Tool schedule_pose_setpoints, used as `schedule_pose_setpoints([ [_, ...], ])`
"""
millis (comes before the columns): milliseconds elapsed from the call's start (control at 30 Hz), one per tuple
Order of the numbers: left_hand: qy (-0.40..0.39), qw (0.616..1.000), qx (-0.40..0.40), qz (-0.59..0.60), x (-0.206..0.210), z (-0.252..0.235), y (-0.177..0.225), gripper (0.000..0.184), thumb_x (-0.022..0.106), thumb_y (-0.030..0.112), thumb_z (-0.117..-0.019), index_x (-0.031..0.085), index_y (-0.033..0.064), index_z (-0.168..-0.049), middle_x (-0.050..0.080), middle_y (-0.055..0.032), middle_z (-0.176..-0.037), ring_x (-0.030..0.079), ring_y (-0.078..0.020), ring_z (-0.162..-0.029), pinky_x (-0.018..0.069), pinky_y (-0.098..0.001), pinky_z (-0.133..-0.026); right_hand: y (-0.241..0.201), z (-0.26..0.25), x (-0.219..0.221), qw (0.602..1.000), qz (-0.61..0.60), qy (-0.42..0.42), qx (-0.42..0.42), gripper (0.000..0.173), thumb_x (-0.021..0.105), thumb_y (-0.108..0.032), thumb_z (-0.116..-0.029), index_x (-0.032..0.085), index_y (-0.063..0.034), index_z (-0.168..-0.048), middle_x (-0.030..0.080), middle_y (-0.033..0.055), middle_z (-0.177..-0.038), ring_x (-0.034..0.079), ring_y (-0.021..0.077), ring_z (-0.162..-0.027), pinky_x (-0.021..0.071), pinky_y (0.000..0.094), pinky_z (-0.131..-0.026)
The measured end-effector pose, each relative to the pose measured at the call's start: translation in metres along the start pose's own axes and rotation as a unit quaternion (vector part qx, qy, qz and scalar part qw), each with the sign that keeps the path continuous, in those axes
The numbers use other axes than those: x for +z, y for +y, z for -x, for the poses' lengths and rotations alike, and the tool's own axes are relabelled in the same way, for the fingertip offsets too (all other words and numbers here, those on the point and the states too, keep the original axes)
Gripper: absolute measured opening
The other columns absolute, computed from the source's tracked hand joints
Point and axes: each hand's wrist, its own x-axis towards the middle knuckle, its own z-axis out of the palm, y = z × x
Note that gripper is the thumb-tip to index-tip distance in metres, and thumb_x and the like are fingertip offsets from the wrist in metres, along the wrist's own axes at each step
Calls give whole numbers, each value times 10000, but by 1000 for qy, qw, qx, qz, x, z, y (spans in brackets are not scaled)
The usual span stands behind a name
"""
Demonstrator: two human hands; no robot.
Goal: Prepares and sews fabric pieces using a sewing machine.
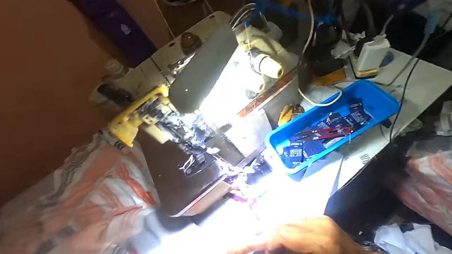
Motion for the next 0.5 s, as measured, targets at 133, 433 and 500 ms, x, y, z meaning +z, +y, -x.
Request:
schedule_pose_setpoints([
  [133,-40,984,-19,171,7,-2,15,158,646,287,-982,751,297,-1099,739,204,-1043,661,100,-947,536,-118,-849,-35,-17,-20,990,-137,17,23,153,582,-6,-987,650,122,-938,693,187,-874,662,79,-888,494,144,-846],
  [433,16,969,-86,229,23,12,28,225,705,396,-913,747,338,-1126,749,190,-1068,669,87,-993,539,-151,-898,-35,-38,-12,988,-111,107,-15,127,598,-36,-988,616,88,-968,703,88,-902,640,-41,-877,509,98,-801],
  [500,17,974,-74,214,24,10,29,187,717,283,-923,765,295,-1104,764,158,-1032,691,64,-943,562,-159,-871,-33,-38,-11,988,-104,111,-7,146,598,-57,-991,621,85,-967,700,80,-889,623,-50,-841,494,85,-765],
])
